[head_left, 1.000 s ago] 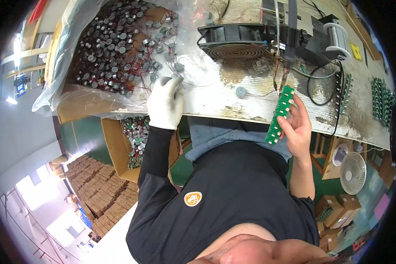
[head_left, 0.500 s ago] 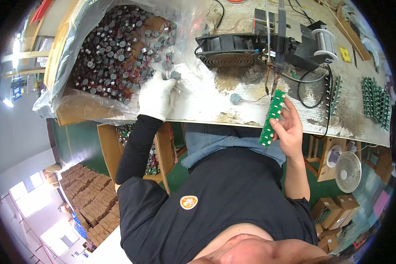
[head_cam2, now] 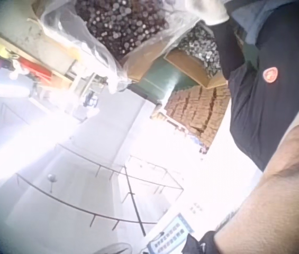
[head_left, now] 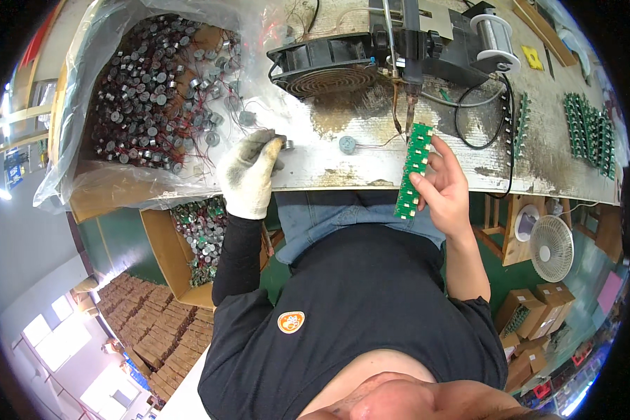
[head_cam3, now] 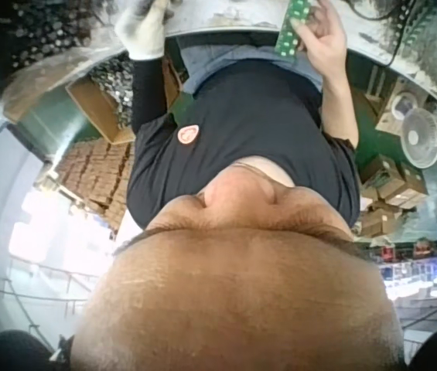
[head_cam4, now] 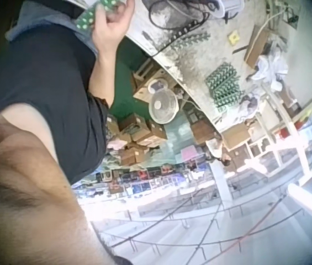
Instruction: Soldering capacitors onto a printed circuit board strip at a factory workbench.
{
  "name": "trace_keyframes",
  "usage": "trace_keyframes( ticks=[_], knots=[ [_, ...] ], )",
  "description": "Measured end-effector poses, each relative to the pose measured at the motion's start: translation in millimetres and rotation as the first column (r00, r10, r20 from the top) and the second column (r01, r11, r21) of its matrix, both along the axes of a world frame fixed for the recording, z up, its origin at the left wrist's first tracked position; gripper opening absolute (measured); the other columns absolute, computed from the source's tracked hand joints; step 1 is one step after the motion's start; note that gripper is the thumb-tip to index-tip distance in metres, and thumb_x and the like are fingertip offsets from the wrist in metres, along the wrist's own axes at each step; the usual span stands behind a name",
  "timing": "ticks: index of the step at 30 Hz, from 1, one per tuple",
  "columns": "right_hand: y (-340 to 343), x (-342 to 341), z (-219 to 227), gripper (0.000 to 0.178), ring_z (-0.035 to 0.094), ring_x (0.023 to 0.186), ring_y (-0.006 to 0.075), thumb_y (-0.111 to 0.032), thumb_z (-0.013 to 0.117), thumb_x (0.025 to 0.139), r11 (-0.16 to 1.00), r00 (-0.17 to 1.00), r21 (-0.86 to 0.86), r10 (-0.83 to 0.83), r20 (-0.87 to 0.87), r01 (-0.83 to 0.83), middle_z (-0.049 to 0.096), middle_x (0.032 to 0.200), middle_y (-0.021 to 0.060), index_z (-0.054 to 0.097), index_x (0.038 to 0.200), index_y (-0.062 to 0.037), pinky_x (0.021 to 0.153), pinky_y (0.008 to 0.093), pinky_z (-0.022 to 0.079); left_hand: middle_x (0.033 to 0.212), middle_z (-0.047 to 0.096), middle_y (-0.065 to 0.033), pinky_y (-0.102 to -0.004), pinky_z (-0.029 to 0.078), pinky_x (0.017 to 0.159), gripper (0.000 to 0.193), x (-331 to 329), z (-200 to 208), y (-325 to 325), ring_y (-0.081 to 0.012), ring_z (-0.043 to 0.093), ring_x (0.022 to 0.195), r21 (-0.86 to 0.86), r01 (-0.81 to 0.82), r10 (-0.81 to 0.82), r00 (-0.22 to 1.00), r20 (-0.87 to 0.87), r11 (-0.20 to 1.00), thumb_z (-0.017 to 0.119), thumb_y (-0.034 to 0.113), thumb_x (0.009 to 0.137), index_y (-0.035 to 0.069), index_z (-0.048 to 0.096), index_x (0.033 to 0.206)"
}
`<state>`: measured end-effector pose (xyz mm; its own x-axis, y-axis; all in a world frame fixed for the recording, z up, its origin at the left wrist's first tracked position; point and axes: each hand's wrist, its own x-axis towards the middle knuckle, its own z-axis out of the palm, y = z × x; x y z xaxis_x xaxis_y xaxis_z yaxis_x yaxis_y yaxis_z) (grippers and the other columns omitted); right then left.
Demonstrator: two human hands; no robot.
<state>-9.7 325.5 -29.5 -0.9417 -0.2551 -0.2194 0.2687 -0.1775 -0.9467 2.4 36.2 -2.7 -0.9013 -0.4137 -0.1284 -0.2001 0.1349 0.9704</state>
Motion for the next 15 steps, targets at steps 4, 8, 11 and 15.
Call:
trace_keyframes(
  ticks=[4,8,11,15],
  knots=[
    [2.5,1.3,0.0,0.063,0.057,0.061,0.0083,0.004,0.059,0.086,1.000,1.000,0.006,-0.016,0.008,0.016,0.055,0.102,0.0130,0.027,0.141,0.0014,0.045,0.0195,0.041,0.085,0.067,-0.0087,-0.0206,0.046,0.059,0.024,-5.8,-0.5,5.8,-0.0088,0.059,0.066,-0.047,0.060,-0.062,0.997,-0.049,0.997,0.059,0.004,0.091,-0.006,0.062,0.113],
    [4.8,3.5,-1.0,0.065,0.058,0.064,0.0089,0.004,0.059,0.086,1.000,1.000,-0.006,-0.012,0.016,0.012,0.055,0.104,0.0136,0.027,0.142,0.0007,0.046,0.0192,0.042,0.089,0.067,-0.0086,-0.0204,0.046,0.060,0.028,-7.7,-4.6,14.9,-0.0073,0.057,0.066,-0.259,0.151,-0.184,0.977,-0.108,0.954,0.056,0.008,0.094,-0.005,0.060,0.119],
    [4.7,4.2,-2.6,0.066,0.059,0.065,0.0093,0.003,0.061,0.086,1.000,1.000,-0.009,0.004,0.023,-0.004,0.055,0.107,0.0141,0.026,0.143,-0.0015,0.048,0.0195,0.044,0.089,0.067,-0.0094,-0.0205,0.046,0.060,0.030,-0.8,1.7,39.2,-0.0078,0.057,0.065,-0.044,0.215,-0.214,0.977,0.022,0.976,0.057,0.010,0.094,-0.006,0.058,0.119],
    [-0.9,3.9,0.9,0.066,0.059,0.065,0.0087,0.003,0.061,0.086,0.999,0.999,-0.025,0.023,0.034,-0.022,0.056,0.108,0.0134,0.027,0.143,-0.0025,0.049,0.0194,0.044,0.089,0.068,-0.0107,-0.0210,0.046,0.060,0.038,3.5,-3.0,70.0,-0.0091,0.059,0.067,0.278,0.182,-0.219,0.970,0.107,0.943,0.062,0.013,0.091,-0.006,0.054,0.122]
  ],
)
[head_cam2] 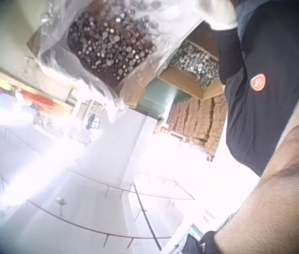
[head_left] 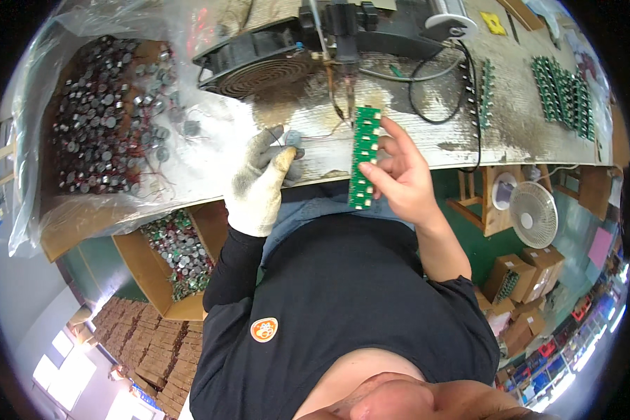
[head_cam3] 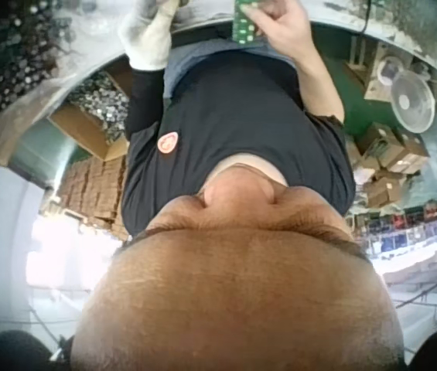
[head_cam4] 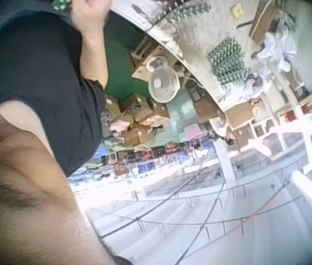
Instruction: Soldering capacitors onto a printed circuit board strip at a factory workbench.
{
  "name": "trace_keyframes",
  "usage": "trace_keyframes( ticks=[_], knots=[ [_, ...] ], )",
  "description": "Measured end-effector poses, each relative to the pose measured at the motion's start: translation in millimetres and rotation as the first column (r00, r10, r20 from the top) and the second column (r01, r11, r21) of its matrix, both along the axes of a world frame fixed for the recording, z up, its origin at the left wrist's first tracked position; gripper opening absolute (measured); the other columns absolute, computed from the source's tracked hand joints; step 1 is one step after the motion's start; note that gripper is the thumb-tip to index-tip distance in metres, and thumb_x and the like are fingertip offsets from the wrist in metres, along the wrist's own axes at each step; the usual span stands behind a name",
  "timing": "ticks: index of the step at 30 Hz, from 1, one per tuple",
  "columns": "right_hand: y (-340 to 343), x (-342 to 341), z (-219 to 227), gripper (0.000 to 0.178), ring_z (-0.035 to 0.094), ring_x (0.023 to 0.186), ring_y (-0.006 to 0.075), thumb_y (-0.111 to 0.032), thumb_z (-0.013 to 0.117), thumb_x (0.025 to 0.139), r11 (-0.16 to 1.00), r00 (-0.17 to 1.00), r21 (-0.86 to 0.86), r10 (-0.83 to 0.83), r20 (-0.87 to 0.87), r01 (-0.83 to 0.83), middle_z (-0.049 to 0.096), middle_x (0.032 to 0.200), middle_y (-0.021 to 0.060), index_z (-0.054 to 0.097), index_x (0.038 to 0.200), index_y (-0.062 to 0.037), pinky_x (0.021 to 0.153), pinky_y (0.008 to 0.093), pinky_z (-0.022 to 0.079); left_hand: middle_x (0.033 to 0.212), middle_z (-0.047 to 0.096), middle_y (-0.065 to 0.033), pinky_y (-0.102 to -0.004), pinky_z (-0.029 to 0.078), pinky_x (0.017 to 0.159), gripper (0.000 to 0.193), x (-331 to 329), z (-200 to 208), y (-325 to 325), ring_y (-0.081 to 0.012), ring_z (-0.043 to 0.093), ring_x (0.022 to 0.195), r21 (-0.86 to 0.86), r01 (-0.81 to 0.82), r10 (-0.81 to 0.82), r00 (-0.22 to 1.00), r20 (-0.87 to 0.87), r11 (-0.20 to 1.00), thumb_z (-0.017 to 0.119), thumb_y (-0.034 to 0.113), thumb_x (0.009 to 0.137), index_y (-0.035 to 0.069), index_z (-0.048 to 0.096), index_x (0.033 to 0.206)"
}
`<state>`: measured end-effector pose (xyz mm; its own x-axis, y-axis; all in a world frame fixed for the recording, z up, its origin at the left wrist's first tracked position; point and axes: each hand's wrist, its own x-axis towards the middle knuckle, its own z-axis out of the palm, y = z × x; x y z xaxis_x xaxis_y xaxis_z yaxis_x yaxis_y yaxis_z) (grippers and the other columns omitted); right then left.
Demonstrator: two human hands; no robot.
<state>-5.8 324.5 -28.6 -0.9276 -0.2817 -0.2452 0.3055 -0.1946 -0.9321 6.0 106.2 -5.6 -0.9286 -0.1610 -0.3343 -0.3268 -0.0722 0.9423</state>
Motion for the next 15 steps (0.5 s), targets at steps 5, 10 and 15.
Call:
trace_keyframes(
  ticks=[5,10,15],
  knots=[
    [-3.6,1.2,1.4,0.066,0.058,0.064,0.0084,0.003,0.061,0.086,0.999,1.000,-0.035,0.013,0.002,-0.013,0.056,0.107,0.0132,0.026,0.142,-0.0008,0.049,0.0198,0.044,0.094,0.067,-0.0082,-0.0227,0.048,0.066,0.030,3.6,-7.2,21.0,-0.0102,0.060,0.076,0.124,0.040,-0.052,0.994,0.093,0.992,0.064,0.016,0.091,-0.003,0.059,0.114],
    [-4.6,-1.9,3.0,0.066,0.059,0.066,0.0084,0.002,0.062,0.087,0.999,0.999,-0.041,0.036,0.008,-0.036,0.056,0.109,0.0129,0.026,0.142,-0.0006,0.050,0.0198,0.045,0.087,0.065,-0.0058,-0.0228,0.046,0.064,0.023,-4.1,-8.2,33.3,-0.0091,0.059,0.076,-0.039,0.155,-0.152,0.986,0.066,0.987,0.063,0.018,0.091,-0.002,0.064,0.102],
    [-4.1,-1.5,3.3,0.067,0.059,0.067,0.0083,0.002,0.061,0.087,0.998,0.999,-0.045,0.045,0.013,-0.045,0.056,0.109,0.0126,0.026,0.143,-0.0007,0.051,0.0197,0.046,0.082,0.064,-0.0048,-0.0238,0.047,0.066,0.021,-14.7,-9.1,39.7,-0.0089,0.059,0.075,-0.019,0.112,-0.110,0.991,0.072,0.994,0.063,0.017,0.089,-0.002,0.065,0.098]
  ],
)
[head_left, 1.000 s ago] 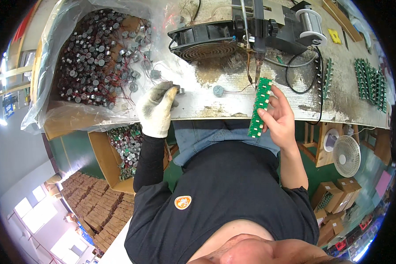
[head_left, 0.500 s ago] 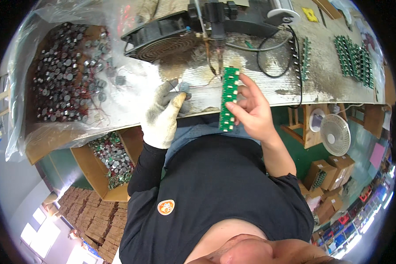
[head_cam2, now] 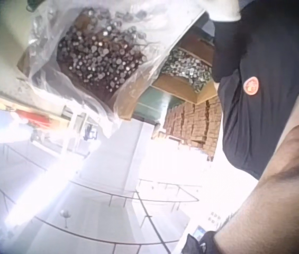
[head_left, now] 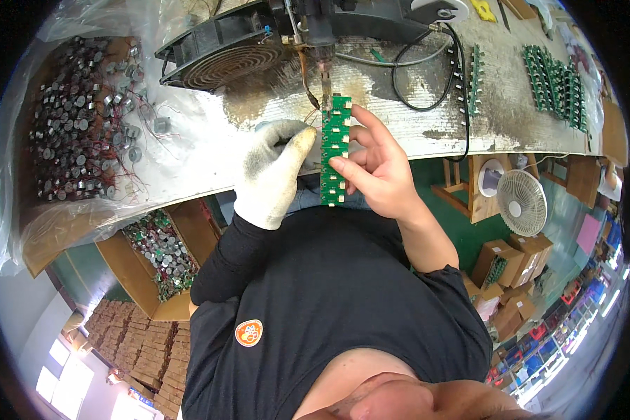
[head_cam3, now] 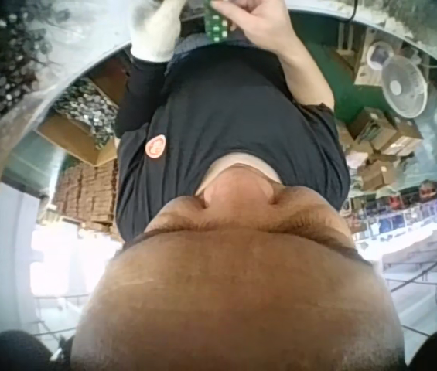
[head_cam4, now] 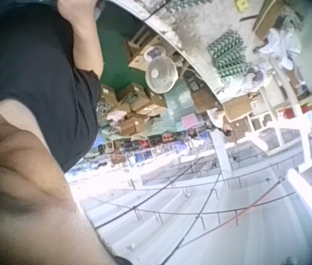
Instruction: Soldering capacitors onto a printed circuit board strip at a factory workbench.
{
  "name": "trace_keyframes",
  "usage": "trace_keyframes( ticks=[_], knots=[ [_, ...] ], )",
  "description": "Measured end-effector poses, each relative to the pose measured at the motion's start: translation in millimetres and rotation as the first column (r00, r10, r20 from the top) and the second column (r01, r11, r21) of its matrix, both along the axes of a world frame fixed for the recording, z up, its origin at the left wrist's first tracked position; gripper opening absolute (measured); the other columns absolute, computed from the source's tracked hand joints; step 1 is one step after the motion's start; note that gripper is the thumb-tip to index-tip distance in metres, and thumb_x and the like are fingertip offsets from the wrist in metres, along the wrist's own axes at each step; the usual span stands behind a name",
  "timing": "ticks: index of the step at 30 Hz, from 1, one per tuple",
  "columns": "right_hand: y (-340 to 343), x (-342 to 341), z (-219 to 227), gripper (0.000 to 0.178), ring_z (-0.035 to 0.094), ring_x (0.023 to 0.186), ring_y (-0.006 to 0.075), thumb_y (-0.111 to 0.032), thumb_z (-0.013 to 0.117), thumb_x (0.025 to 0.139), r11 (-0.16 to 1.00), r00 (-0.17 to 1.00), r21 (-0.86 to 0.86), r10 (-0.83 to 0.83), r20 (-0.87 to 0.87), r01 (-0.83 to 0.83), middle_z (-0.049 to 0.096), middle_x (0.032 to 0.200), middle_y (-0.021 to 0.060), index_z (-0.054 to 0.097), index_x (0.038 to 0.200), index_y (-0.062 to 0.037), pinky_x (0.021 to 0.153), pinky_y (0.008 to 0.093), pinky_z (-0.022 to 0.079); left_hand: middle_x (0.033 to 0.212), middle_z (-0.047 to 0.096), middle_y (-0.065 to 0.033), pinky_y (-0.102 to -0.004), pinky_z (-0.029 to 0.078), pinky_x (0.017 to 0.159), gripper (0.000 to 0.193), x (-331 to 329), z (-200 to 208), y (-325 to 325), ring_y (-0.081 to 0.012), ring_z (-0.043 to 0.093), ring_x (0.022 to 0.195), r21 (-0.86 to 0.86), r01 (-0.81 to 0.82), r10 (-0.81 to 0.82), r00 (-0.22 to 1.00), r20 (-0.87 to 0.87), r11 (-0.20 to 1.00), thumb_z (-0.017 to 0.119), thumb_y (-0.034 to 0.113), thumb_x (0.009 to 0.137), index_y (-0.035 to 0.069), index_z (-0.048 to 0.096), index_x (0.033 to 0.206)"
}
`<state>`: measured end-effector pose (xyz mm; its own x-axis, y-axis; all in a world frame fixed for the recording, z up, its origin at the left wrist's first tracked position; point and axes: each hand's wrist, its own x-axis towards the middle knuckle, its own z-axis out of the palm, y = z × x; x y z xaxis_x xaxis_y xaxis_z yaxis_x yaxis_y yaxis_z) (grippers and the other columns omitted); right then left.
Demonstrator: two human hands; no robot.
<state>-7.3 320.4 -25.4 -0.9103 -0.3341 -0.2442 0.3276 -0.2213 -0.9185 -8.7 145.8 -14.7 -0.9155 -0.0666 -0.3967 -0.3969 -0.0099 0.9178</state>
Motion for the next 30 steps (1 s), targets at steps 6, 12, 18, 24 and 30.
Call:
trace_keyframes(
  ticks=[6,12,18,24,30],
  knots=[
    [1.0,-0.4,-3.5,0.067,0.059,0.067,0.0083,0.003,0.060,0.087,1.000,0.999,-0.003,-0.002,-0.046,0.002,0.056,0.111,0.0130,0.025,0.143,-0.0010,0.053,0.0193,0.045,0.084,0.065,-0.0044,-0.0245,0.049,0.067,0.017,-5.0,-2.4,-1.5,-0.0097,0.060,0.075,0.233,-0.021,-0.004,0.994,0.106,0.972,0.063,0.015,0.089,-0.001,0.064,0.096],
    [0.2,-1.7,-3.2,0.067,0.059,0.069,0.0085,0.004,0.060,0.087,1.000,0.997,-0.015,-0.024,-0.073,0.023,0.056,0.113,0.0141,0.024,0.143,-0.0007,0.053,0.0191,0.045,0.087,0.066,-0.0050,-0.0246,0.049,0.066,0.017,-9.3,-3.8,-2.4,-0.0101,0.061,0.076,0.282,-0.001,-0.025,0.996,0.091,0.959,0.061,0.014,0.091,0.000,0.063,0.099],
    [-0.6,-2.7,-4.0,0.067,0.060,0.071,0.0092,0.005,0.059,0.086,0.999,0.996,-0.022,-0.032,-0.088,0.030,0.056,0.116,0.0164,0.024,0.143,-0.0005,0.054,0.0192,0.045,0.089,0.066,-0.0052,-0.0246,0.050,0.067,0.019,-11.4,0.7,-2.5,-0.0105,0.062,0.079,0.324,-0.003,-0.034,0.994,0.106,0.946,0.060,0.015,0.092,0.000,0.062,0.103],
    [0.6,-2.8,-2.6,0.067,0.061,0.072,0.0100,0.005,0.059,0.086,1.000,0.995,-0.017,-0.026,-0.095,0.024,0.057,0.116,0.0168,0.024,0.143,-0.0004,0.056,0.0196,0.046,0.088,0.066,-0.0056,-0.0245,0.050,0.067,0.020,-10.6,-2.7,-3.7,-0.0102,0.062,0.078,0.251,0.026,-0.047,0.996,0.078,0.968,0.060,0.016,0.092,0.000,0.063,0.103],
    [1.4,0.0,-5.5,0.067,0.062,0.075,0.0101,0.005,0.059,0.086,0.999,0.995,0.025,-0.019,-0.098,0.022,0.057,0.116,0.0167,0.024,0.143,0.0001,0.060,0.0194,0.046,0.086,0.065,-0.0084,-0.0267,0.051,0.066,0.017,-8.5,-8.0,-1.6,-0.0140,0.063,0.075,0.269,-0.004,-0.030,0.992,0.120,0.963,0.060,0.016,0.091,0.001,0.060,0.099]
  ],
)
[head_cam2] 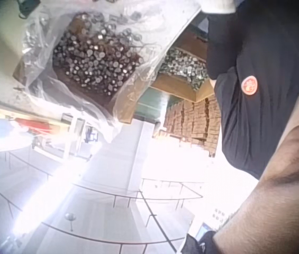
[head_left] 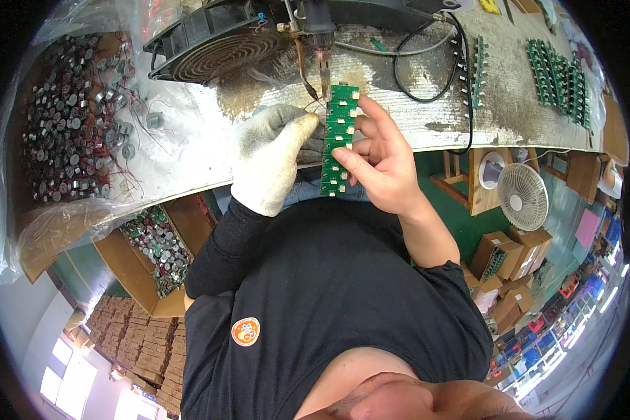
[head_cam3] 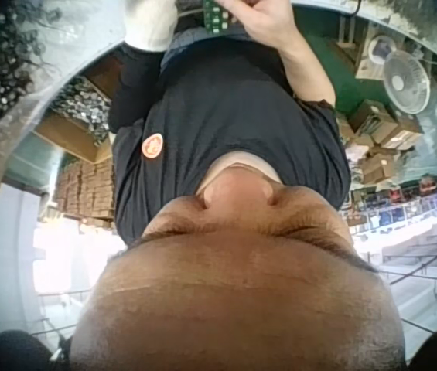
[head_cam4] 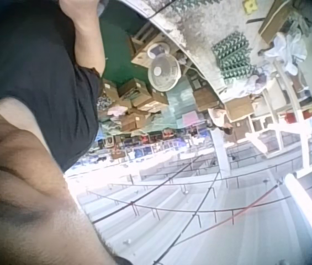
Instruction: Soldering capacitors onto a printed circuit board strip at a factory workbench.
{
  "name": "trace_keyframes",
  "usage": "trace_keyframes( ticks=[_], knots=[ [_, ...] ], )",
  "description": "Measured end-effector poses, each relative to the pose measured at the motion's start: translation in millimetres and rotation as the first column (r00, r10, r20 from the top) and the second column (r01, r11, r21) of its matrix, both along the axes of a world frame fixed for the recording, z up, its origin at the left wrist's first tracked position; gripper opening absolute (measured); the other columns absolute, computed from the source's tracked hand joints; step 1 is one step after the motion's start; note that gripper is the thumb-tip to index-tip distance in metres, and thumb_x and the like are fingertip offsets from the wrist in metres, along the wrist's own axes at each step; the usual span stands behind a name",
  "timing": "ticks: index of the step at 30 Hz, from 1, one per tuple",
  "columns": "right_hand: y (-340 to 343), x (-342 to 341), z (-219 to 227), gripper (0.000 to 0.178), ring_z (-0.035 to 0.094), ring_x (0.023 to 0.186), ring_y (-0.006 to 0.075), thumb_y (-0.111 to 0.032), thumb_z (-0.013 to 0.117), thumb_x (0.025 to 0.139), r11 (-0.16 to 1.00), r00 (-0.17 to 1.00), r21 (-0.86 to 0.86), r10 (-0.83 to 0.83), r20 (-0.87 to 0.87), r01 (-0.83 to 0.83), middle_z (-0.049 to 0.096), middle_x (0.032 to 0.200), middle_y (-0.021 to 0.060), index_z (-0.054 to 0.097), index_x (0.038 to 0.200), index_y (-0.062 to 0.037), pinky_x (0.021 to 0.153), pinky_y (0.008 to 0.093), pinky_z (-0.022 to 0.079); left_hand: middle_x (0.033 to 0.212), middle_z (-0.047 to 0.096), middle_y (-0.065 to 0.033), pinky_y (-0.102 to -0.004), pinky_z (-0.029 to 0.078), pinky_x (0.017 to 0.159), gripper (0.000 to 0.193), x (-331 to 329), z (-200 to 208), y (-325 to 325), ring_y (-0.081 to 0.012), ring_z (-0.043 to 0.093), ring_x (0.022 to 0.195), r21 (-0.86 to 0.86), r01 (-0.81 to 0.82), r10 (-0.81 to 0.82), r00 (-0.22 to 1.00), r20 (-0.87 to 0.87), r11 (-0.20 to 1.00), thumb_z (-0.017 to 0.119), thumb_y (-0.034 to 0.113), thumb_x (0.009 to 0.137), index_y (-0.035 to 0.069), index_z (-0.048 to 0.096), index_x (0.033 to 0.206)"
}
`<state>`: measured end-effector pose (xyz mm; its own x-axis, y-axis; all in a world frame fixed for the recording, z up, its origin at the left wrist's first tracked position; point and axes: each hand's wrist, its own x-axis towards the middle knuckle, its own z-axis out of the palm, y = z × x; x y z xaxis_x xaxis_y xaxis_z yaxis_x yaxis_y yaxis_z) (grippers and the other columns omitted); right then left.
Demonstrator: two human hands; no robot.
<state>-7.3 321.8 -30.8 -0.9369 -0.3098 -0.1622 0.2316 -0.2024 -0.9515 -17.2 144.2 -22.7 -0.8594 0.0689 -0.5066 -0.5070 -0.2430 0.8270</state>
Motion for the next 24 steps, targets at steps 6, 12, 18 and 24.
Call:
trace_keyframes(
  ticks=[6,12,18,24],
  knots=[
    [-0.1,2.4,-0.4,0.068,0.060,0.066,0.0097,0.006,0.059,0.086,0.999,0.999,-0.050,0.000,0.034,0.002,0.056,0.114,0.0184,0.022,0.143,0.0016,0.052,0.0192,0.047,0.086,0.065,-0.0097,-0.0287,0.053,0.067,0.015,0.8,6.1,3.2,-0.0175,0.064,0.074,0.042,-0.034,0.032,0.999,0.044,0.999,0.060,0.015,0.090,0.002,0.058,0.097],
    [-0.1,2.7,1.8,0.067,0.060,0.063,0.0093,0.005,0.059,0.087,0.998,0.998,-0.069,0.009,0.058,-0.004,0.056,0.111,0.0173,0.022,0.143,0.0019,0.047,0.0190,0.047,0.083,0.065,-0.0052,-0.0250,0.049,0.066,0.016,2.6,2.0,0.6,-0.0105,0.061,0.074,-0.117,0.003,-0.011,0.997,-0.075,0.993,0.065,0.013,0.087,-0.001,0.065,0.094],
    [1.6,2.6,1.9,0.066,0.060,0.068,0.0085,0.004,0.059,0.087,0.998,0.999,-0.052,0.024,0.038,-0.022,0.056,0.111,0.0149,0.024,0.143,0.0016,0.051,0.0184,0.047,0.082,0.065,-0.0041,-0.0248,0.047,0.066,0.016,0.2,2.4,-0.6,-0.0101,0.059,0.074,-0.129,0.036,-0.051,0.993,-0.108,0.991,0.065,0.012,0.085,-0.002,0.066,0.093],
    [0.8,3.4,-0.8,0.066,0.060,0.073,0.0080,0.004,0.060,0.086,1.000,1.000,-0.027,-0.001,0.008,0.002,0.056,0.115,0.0132,0.026,0.143,0.0016,0.060,0.0187,0.046,0.081,0.065,-0.0036,-0.0243,0.047,0.065,0.014,-2.3,6.9,-0.2,-0.0093,0.059,0.072,-0.042,0.039,-0.042,0.997,-0.069,0.998,0.062,0.011,0.086,-0.001,0.066,0.092]
  ],
)
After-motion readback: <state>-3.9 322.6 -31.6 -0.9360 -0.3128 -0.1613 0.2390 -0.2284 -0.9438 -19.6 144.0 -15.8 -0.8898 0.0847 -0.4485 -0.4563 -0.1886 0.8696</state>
